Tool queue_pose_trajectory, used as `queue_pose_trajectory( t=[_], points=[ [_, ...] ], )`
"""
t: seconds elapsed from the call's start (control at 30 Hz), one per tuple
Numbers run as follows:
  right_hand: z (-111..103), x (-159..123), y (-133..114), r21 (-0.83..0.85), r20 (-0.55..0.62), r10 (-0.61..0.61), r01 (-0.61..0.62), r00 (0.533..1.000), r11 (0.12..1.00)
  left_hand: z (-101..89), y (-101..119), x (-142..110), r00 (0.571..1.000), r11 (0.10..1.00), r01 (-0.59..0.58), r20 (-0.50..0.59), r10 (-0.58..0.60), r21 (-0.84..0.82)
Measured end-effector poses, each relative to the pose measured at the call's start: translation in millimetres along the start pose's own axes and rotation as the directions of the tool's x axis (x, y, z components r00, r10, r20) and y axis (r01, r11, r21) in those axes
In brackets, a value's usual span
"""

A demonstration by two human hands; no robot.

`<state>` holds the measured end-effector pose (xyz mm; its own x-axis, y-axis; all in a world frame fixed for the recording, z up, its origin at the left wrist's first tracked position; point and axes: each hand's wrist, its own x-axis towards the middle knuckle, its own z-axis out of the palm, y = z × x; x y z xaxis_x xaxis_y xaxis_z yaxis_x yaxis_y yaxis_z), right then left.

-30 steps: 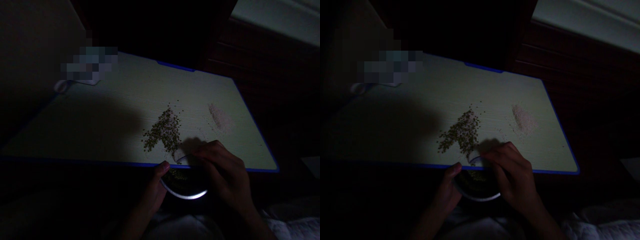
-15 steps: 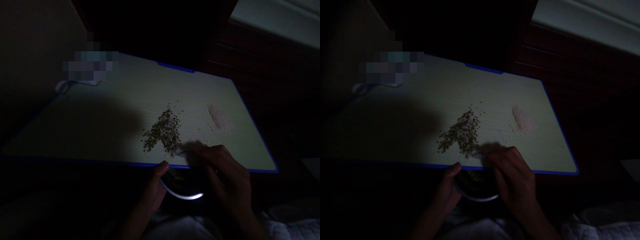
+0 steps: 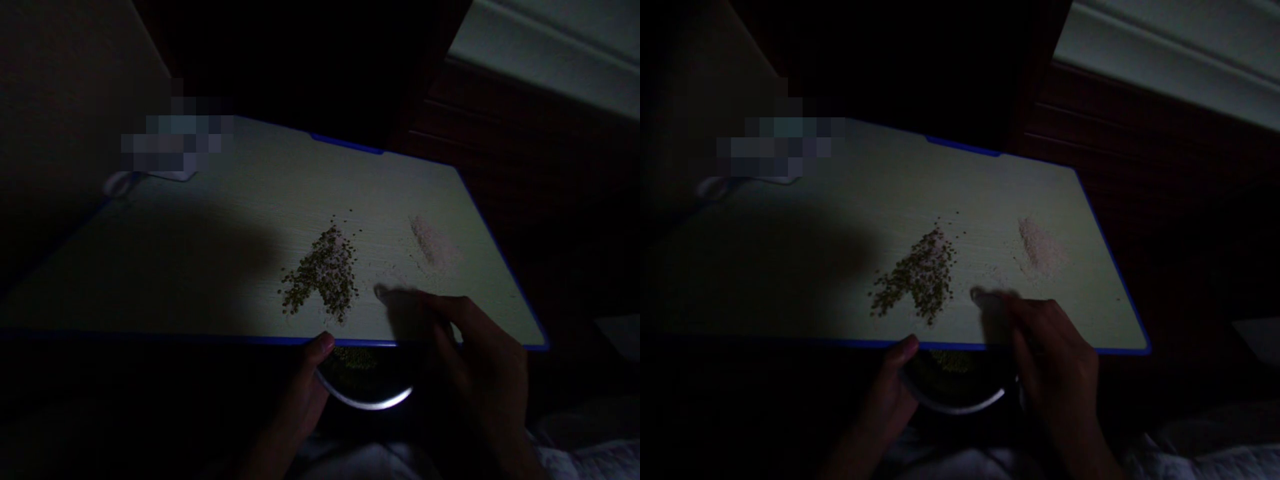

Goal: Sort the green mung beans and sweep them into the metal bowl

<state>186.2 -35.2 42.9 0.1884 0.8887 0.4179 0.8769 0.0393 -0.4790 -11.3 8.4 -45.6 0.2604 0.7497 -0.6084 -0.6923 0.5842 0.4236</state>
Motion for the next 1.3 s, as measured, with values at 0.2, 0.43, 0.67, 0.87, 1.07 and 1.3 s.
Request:
queue_pose_trajectory(
  t=[0.2,0.43,0.67,0.87,1.07,1.3],
  points=[
    [14.5,16.7,-16.0,0.034,-0.016,-0.079,0.079,0.997,0.996,-1.6,0.5,1.5,0.998,0.998,0.06,-0.016,-0.059,0.022],
    [25.8,51.6,-1.3,0.07,-0.038,-0.03,0.033,0.999,0.997,-0.8,4.3,0.2,0.999,0.999,0.044,-0.025,-0.044,0.008],
    [0.2,68.6,54.9,0.025,-0.086,0.118,-0.116,0.989,0.993,0.2,4.2,0.9,0.997,0.999,0.044,-0.056,-0.045,-0.023],
    [-37.4,45.2,79.5,0.061,0.004,0.108,-0.108,0.994,0.992,4.9,7.9,0.1,0.992,0.998,0.058,-0.113,-0.058,-0.003],
    [-47.9,33.1,86.7,0.125,0.158,0.072,-0.092,0.985,0.988,5.5,10.2,1.1,0.989,0.999,0.049,-0.137,-0.048,-0.003],
    [-24.5,86.3,92.9,0.179,0.183,0.098,-0.131,0.978,0.975,7.7,14.2,-2.9,0.99,0.997,0.063,-0.128,-0.058,0.033]
  ],
)
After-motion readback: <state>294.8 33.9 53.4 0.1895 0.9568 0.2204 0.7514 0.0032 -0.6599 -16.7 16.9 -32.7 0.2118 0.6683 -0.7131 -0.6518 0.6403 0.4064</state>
